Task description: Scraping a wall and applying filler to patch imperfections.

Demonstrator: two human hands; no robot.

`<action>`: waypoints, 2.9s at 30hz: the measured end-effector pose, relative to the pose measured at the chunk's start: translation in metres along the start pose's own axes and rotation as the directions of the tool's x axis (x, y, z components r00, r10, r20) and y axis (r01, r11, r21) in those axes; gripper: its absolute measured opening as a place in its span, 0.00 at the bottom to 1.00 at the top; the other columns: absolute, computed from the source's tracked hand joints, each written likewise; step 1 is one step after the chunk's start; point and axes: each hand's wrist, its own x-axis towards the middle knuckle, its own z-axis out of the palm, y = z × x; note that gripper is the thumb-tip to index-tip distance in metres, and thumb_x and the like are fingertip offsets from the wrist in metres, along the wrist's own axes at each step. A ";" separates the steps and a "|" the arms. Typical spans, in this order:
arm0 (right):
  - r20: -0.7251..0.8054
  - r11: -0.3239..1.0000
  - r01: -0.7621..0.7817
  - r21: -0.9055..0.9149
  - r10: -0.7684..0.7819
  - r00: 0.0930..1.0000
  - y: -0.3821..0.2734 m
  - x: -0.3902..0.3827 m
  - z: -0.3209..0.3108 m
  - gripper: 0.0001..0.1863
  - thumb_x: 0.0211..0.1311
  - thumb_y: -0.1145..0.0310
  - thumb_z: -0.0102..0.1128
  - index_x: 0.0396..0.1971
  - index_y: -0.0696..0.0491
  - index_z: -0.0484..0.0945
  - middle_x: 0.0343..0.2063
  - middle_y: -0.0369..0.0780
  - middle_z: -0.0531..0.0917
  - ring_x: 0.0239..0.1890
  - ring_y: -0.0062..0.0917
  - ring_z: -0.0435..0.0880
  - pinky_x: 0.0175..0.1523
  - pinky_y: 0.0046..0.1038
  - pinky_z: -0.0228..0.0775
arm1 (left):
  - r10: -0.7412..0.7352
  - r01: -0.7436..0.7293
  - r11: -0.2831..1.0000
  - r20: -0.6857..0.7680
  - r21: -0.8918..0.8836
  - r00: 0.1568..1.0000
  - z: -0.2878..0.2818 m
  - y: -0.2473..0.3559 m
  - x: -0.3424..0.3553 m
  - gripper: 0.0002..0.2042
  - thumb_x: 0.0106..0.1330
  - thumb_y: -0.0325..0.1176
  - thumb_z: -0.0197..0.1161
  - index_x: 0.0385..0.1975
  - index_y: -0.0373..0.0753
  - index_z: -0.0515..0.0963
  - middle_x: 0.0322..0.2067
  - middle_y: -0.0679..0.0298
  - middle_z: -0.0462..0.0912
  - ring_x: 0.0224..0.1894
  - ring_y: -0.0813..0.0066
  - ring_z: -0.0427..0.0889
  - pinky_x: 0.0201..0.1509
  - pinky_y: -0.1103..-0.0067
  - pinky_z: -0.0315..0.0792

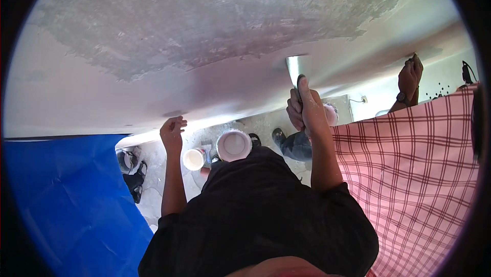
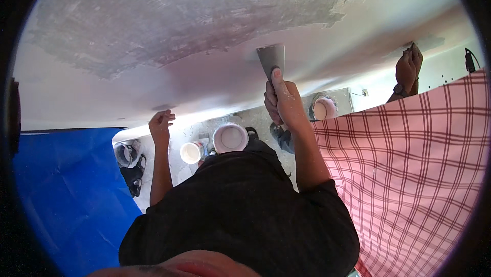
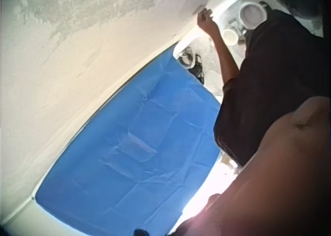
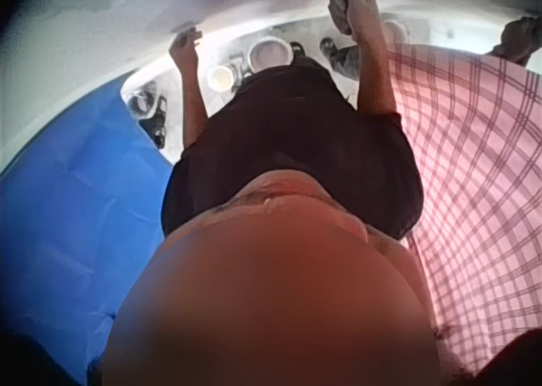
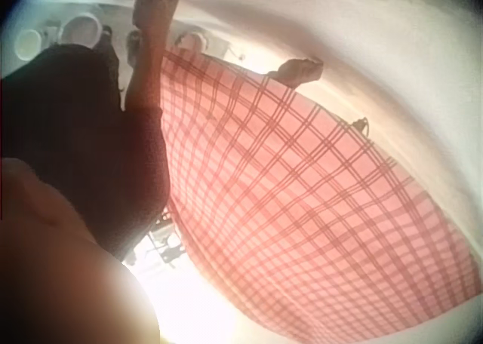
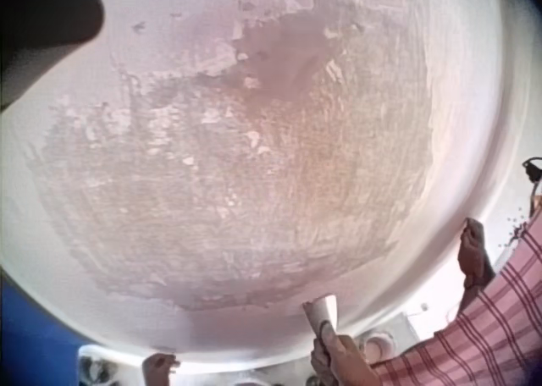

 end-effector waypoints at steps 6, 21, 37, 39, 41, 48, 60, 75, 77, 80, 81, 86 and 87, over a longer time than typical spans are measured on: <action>0.118 0.999 -0.036 -0.019 0.038 0.992 -0.005 0.011 -0.008 0.34 0.71 0.36 0.39 0.12 0.47 0.57 0.07 0.28 0.56 0.06 0.14 0.53 0.10 0.21 0.45 | -0.120 0.123 0.992 -0.099 0.023 0.988 0.011 -0.056 0.001 0.09 0.64 0.34 0.66 0.34 0.32 0.83 0.27 0.59 0.86 0.30 0.73 0.86 0.31 0.80 0.76; 0.270 0.999 -0.026 -0.026 0.032 0.962 0.006 0.011 -0.008 0.33 0.75 0.42 0.36 0.13 0.49 0.60 0.08 0.31 0.61 0.07 0.15 0.58 0.12 0.20 0.50 | -0.159 0.112 0.455 -0.044 0.883 0.986 0.023 -0.194 -0.006 0.17 0.57 0.45 0.64 0.35 0.37 0.83 0.35 0.53 0.86 0.41 0.55 0.85 0.47 0.66 0.78; 0.325 0.998 -0.040 0.056 0.020 0.945 0.017 0.011 0.005 0.29 0.75 0.44 0.34 0.19 0.51 0.61 0.09 0.33 0.61 0.07 0.16 0.57 0.11 0.20 0.51 | 0.263 -0.023 0.926 0.601 -0.377 0.755 0.137 0.166 -0.052 0.20 0.73 0.38 0.55 0.58 0.31 0.73 0.52 0.55 0.80 0.55 0.71 0.77 0.59 0.76 0.69; 0.340 0.992 -0.052 0.112 0.011 0.940 0.016 0.006 0.003 0.27 0.76 0.46 0.34 0.22 0.52 0.62 0.10 0.34 0.62 0.07 0.17 0.57 0.11 0.19 0.51 | 0.251 -0.021 0.935 0.621 -0.353 0.743 0.152 0.187 -0.054 0.19 0.73 0.38 0.54 0.57 0.31 0.73 0.52 0.56 0.80 0.54 0.73 0.77 0.58 0.76 0.70; 0.301 0.990 0.043 0.135 -0.083 0.950 0.014 0.001 0.006 0.22 0.77 0.50 0.35 0.30 0.53 0.63 0.13 0.35 0.66 0.07 0.17 0.59 0.11 0.20 0.52 | 0.269 -0.045 0.934 0.615 -0.355 0.741 0.169 0.189 -0.055 0.17 0.75 0.38 0.52 0.51 0.28 0.76 0.46 0.58 0.84 0.42 0.79 0.80 0.46 0.81 0.76; 0.319 0.994 -0.017 0.108 -0.019 0.948 0.002 0.001 -0.004 0.16 0.78 0.59 0.37 0.30 0.53 0.64 0.14 0.33 0.66 0.11 0.14 0.61 0.14 0.19 0.52 | 0.251 0.094 0.816 0.497 -0.571 0.831 0.207 0.210 -0.076 0.15 0.75 0.35 0.50 0.39 0.27 0.79 0.35 0.58 0.86 0.26 0.84 0.80 0.26 0.87 0.75; 0.222 0.981 0.187 -0.053 -0.171 0.960 0.012 0.010 -0.006 0.13 0.76 0.66 0.43 0.37 0.61 0.70 0.18 0.37 0.73 0.18 0.17 0.71 0.23 0.23 0.61 | 0.279 -0.062 0.829 0.315 -0.556 0.907 0.221 0.217 -0.087 0.16 0.76 0.35 0.50 0.33 0.30 0.80 0.27 0.62 0.84 0.30 0.82 0.79 0.37 0.83 0.75; 0.322 0.999 0.036 0.027 -0.043 0.946 0.054 -0.061 0.003 0.19 0.76 0.53 0.44 0.27 0.51 0.64 0.12 0.31 0.64 0.08 0.13 0.59 0.11 0.18 0.48 | 0.338 -0.149 0.857 0.319 -0.494 0.885 0.158 0.183 -0.104 0.11 0.72 0.32 0.57 0.38 0.29 0.78 0.34 0.53 0.85 0.37 0.71 0.85 0.44 0.77 0.79; 0.279 1.000 0.027 -0.007 -0.024 0.960 0.058 -0.069 0.012 0.19 0.75 0.54 0.46 0.28 0.52 0.67 0.12 0.31 0.66 0.08 0.13 0.61 0.11 0.18 0.50 | 0.341 -0.169 0.830 0.244 -0.532 0.908 0.141 0.176 -0.103 0.09 0.69 0.31 0.61 0.34 0.30 0.80 0.30 0.56 0.85 0.33 0.74 0.84 0.42 0.79 0.79; 0.155 0.972 0.158 -0.174 -0.132 0.979 0.049 -0.066 0.018 0.18 0.76 0.57 0.46 0.32 0.56 0.71 0.12 0.31 0.67 0.08 0.13 0.61 0.13 0.19 0.51 | 0.404 -0.247 0.821 0.218 -0.515 0.888 0.109 0.173 -0.090 0.07 0.68 0.29 0.63 0.35 0.30 0.79 0.29 0.59 0.84 0.32 0.77 0.83 0.40 0.78 0.79; 0.118 0.958 0.190 -0.214 -0.168 0.979 0.037 -0.062 0.018 0.15 0.75 0.58 0.48 0.40 0.57 0.73 0.13 0.32 0.69 0.08 0.13 0.62 0.13 0.19 0.53 | 0.486 -0.339 0.788 0.180 -0.514 0.855 0.104 0.175 -0.081 0.07 0.67 0.29 0.65 0.34 0.30 0.79 0.28 0.58 0.84 0.31 0.77 0.83 0.39 0.78 0.79; 0.078 0.892 0.445 -0.081 -0.440 0.895 0.006 -0.013 0.033 0.13 0.74 0.59 0.50 0.41 0.55 0.71 0.14 0.30 0.67 0.10 0.14 0.64 0.14 0.18 0.53 | 0.925 -0.917 0.312 0.144 0.247 0.353 0.062 0.253 -0.039 0.12 0.64 0.35 0.66 0.44 0.39 0.79 0.37 0.63 0.84 0.42 0.72 0.83 0.51 0.70 0.76; 0.074 0.914 0.403 -0.052 -0.398 0.914 0.008 -0.011 0.038 0.14 0.74 0.59 0.50 0.38 0.56 0.71 0.14 0.29 0.67 0.11 0.14 0.63 0.14 0.18 0.53 | 0.983 -0.890 -0.068 0.183 0.451 0.017 0.055 0.266 -0.033 0.17 0.64 0.38 0.66 0.52 0.42 0.78 0.46 0.63 0.84 0.51 0.69 0.81 0.59 0.67 0.73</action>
